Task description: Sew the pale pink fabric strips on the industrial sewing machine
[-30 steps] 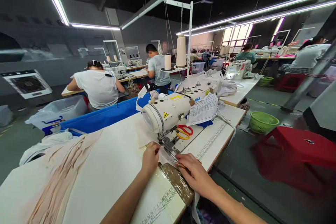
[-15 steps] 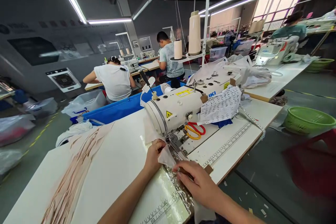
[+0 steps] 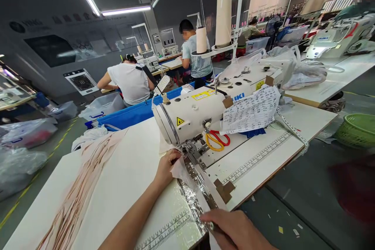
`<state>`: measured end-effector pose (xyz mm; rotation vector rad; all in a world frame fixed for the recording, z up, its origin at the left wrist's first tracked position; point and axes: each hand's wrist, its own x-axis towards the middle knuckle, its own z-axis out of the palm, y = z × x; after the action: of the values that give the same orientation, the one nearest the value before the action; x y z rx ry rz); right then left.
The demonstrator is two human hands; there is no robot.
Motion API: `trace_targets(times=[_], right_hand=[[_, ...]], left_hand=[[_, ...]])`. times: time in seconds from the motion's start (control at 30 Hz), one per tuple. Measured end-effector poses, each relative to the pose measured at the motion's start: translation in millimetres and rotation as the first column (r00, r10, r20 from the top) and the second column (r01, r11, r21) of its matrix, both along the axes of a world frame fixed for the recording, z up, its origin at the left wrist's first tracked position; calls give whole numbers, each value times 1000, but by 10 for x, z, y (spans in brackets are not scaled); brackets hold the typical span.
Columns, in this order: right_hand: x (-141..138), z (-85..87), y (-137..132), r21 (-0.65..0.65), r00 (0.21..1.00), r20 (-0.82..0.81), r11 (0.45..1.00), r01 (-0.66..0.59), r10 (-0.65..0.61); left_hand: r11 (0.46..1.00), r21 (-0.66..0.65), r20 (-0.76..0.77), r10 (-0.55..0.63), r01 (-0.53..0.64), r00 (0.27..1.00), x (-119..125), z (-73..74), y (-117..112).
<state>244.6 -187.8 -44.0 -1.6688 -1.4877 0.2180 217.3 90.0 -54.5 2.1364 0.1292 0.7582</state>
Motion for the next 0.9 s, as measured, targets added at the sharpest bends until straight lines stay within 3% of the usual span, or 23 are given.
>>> trace_targets(times=[0.07, 0.17, 0.33, 0.53, 0.9], right_hand=[[78, 161, 84, 5, 995, 39, 995, 97, -97], [224, 284, 240, -87, 976, 38, 972, 219, -216], [410, 154, 491, -89, 923, 198, 931, 353, -331], [426, 37, 664, -17, 862, 354, 919, 394, -363], [419, 73, 725, -102, 851, 376, 896, 432, -367]], left_hand=[[1000, 2, -12, 0, 0, 1000, -14, 9, -2], [1000, 19, -25, -1, 1, 1000, -27, 20, -5], [999, 55, -23, -1, 2, 1000, -23, 27, -1], [996, 89, -29, 16, -13, 999, -11, 59, -22], [993, 119, -31, 22, -18, 999, 0, 87, -35]])
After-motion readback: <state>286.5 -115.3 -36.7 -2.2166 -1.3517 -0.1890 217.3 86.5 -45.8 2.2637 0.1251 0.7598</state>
